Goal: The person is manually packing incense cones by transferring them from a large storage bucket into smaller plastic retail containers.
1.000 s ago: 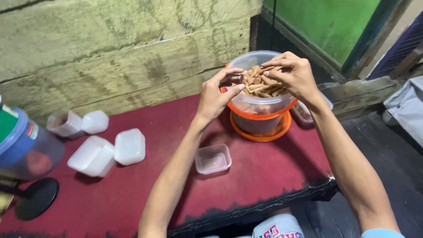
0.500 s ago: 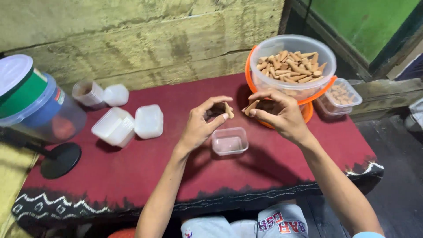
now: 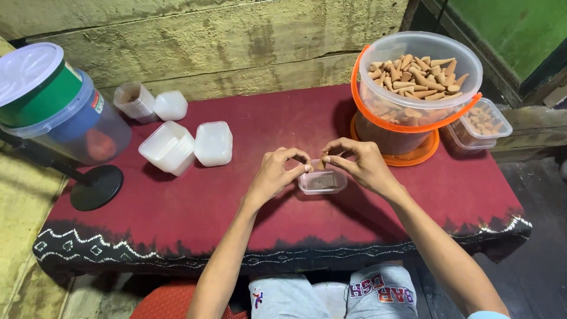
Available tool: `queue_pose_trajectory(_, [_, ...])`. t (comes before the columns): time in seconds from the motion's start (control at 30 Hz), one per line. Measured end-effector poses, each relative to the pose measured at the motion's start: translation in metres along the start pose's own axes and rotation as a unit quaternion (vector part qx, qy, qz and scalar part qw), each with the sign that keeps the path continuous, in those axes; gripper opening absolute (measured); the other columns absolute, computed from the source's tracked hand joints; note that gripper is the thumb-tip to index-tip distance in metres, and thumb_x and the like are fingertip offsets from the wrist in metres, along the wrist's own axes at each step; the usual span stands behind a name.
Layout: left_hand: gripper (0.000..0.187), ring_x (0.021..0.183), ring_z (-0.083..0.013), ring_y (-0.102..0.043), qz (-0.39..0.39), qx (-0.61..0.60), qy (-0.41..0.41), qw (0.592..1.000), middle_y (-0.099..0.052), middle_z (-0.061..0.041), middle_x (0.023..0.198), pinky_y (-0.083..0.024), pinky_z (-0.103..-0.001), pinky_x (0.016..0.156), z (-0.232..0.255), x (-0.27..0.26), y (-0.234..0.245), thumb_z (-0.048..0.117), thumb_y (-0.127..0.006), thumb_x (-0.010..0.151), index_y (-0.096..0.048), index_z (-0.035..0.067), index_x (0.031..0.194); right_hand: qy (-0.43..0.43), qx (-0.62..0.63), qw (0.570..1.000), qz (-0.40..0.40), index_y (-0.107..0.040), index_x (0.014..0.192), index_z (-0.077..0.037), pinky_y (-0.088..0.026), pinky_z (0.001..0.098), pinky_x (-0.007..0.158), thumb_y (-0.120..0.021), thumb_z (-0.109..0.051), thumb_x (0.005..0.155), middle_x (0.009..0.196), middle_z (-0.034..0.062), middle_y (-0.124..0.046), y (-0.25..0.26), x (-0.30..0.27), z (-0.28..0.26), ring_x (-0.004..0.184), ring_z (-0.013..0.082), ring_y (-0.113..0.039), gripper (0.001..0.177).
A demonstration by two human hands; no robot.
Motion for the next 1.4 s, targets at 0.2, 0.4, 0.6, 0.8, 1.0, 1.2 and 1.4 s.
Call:
queue_pose_trajectory(0.2, [0.012,0.092,-0.0311,-0.069,0.011,0.079,-0.01,0.997,-0.073,-0.009,0.088,-0.055,-0.041,0.085,-0.039,0.0,-0.018,0.015,-0.078,0.085,-0.077,0.014,0.097,0.075,-0.108,0.991,-0.005,-0.078,0.094,-0.004,-0.057,0.0376,0.062,-0.081,-0.008,0.083,0.079,0.013,-0.071,-0.016,0.005,0.041,0.078,0.0271,-0.071,0.012])
queue_pose_trajectory(0.4, [0.012,0.097,-0.024,-0.063,0.011,0.232,-0.014,0.973,-0.069,-0.003,0.093,-0.05,-0.037,0.083,-0.054,-0.002,-0.034,0.02,-0.077,0.085,-0.072,0.018,0.095,0.094,-0.253,0.961,-0.059,-0.077,0.092,-0.012,-0.056,0.0332,0.074,-0.081,-0.012,0.082,0.082,0.005,-0.072,-0.036,0.008,0.068,0.084,0.0241,-0.067,0.011])
queue_pose_trajectory(0.6, [0.008,0.097,-0.0251,-0.063,-0.001,0.272,0.002,0.962,-0.063,-0.003,0.097,-0.051,-0.039,0.081,-0.073,0.005,-0.052,0.02,-0.075,0.085,-0.071,0.018,0.091,0.133,-0.33,0.932,-0.067,-0.071,0.084,-0.015,-0.051,0.0337,0.075,-0.082,-0.019,0.078,0.079,0.0003,-0.07,-0.042,0.007,0.076,0.087,0.0218,-0.066,0.013])
queue_pose_trajectory(0.8, [0.007,0.088,-0.0337,-0.068,-0.005,0.283,0.007,0.959,-0.064,-0.01,0.092,-0.054,-0.045,0.077,-0.074,0.005,-0.057,0.016,-0.074,0.083,-0.072,0.011,0.087,0.129,-0.337,0.931,-0.047,-0.065,0.08,-0.021,-0.046,0.0321,0.074,-0.079,-0.026,0.08,0.075,-0.0038,-0.065,-0.053,0.005,0.103,0.083,0.0193,-0.06,0.014])
queue_pose_trajectory(1.0, [0.012,0.09,-0.036,-0.068,-0.014,0.29,0.02,0.957,-0.063,-0.013,0.095,-0.054,-0.046,0.08,-0.086,0.005,-0.067,0.017,-0.073,0.085,-0.071,0.006,0.091,0.136,-0.334,0.933,-0.024,-0.063,0.078,-0.021,-0.043,0.0307,0.073,-0.07,-0.023,0.085,0.073,-0.0029,-0.065,-0.059,0.001,0.099,0.084,0.0182,-0.059,0.011])
queue_pose_trajectory(1.2, [0.013,0.088,-0.0358,-0.068,-0.015,0.294,0.04,0.955,-0.061,-0.011,0.093,-0.055,-0.046,0.08,-0.064,0.001,-0.061,0.019,-0.072,0.086,-0.067,0.009,0.092,0.122,-0.334,0.935,-0.005,-0.061,0.076,-0.021,-0.043,0.031,0.073,-0.073,-0.023,0.081,0.071,-0.0031,-0.063,-0.061,-0.003,0.096,0.083,0.0179,-0.06,0.013])
queue_pose_trajectory(1.4, [0.015,0.091,-0.0338,-0.069,-0.02,0.301,0.053,0.952,-0.061,-0.009,0.096,-0.055,-0.044,0.084,-0.077,0.003,-0.065,0.023,-0.071,0.089,-0.063,0.011,0.095,0.134,-0.374,0.918,0.005,-0.06,0.075,-0.022,-0.042,0.0307,0.072,-0.074,-0.027,0.082,0.07,-0.0053,-0.06,-0.066,-0.002,0.116,0.081,0.0162,-0.057,0.017])
Point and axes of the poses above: each hand's wrist, its own x-axis towards the middle knuckle, its own y-axis out of the back of the hand, z = x × y, the point moved 1 cm from there along x, towards the middle knuckle
